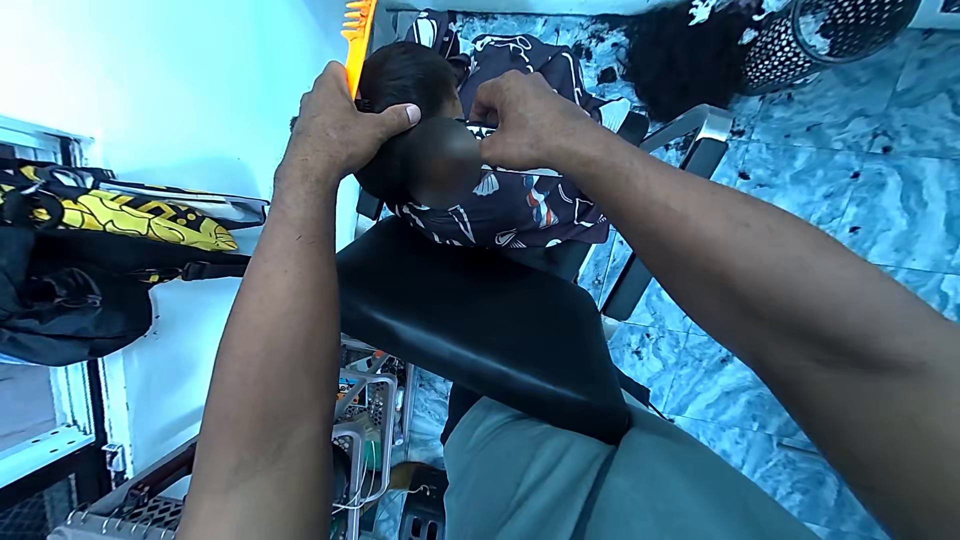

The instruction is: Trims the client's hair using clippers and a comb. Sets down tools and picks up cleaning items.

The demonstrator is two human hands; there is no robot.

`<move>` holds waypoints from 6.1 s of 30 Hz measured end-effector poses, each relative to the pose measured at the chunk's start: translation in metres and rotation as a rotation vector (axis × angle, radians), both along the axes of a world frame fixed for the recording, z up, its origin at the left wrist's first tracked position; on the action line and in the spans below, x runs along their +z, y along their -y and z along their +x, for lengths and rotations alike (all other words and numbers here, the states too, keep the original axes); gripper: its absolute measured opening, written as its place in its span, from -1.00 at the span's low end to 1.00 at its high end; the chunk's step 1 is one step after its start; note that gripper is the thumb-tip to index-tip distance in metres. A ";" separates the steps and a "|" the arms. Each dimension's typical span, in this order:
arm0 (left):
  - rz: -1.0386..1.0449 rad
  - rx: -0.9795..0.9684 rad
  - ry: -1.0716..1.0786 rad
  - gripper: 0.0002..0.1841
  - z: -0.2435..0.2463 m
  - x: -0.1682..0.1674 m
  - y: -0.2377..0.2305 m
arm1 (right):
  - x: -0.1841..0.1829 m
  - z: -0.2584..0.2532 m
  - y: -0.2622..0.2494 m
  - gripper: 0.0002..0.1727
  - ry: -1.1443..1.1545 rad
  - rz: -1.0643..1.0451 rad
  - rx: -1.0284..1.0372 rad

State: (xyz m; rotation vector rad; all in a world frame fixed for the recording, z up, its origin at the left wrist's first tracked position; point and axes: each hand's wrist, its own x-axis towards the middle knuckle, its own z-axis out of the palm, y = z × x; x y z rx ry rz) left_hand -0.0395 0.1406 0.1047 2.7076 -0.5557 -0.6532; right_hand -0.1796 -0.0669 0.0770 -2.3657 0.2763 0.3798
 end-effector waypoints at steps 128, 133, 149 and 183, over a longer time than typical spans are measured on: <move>-0.039 -0.079 -0.107 -0.27 -0.014 0.014 -0.012 | 0.002 -0.016 -0.002 -0.45 -0.065 0.145 -0.046; -0.049 -0.074 -0.113 -0.28 -0.014 0.013 -0.012 | 0.007 -0.019 -0.005 -0.45 -0.080 0.112 -0.056; -0.039 -0.084 -0.105 -0.28 -0.015 0.015 -0.009 | 0.009 -0.021 -0.009 -0.45 -0.071 0.126 -0.082; -0.058 -0.083 -0.093 -0.31 -0.020 0.012 -0.014 | -0.001 -0.010 0.012 -0.51 -0.075 0.178 -0.030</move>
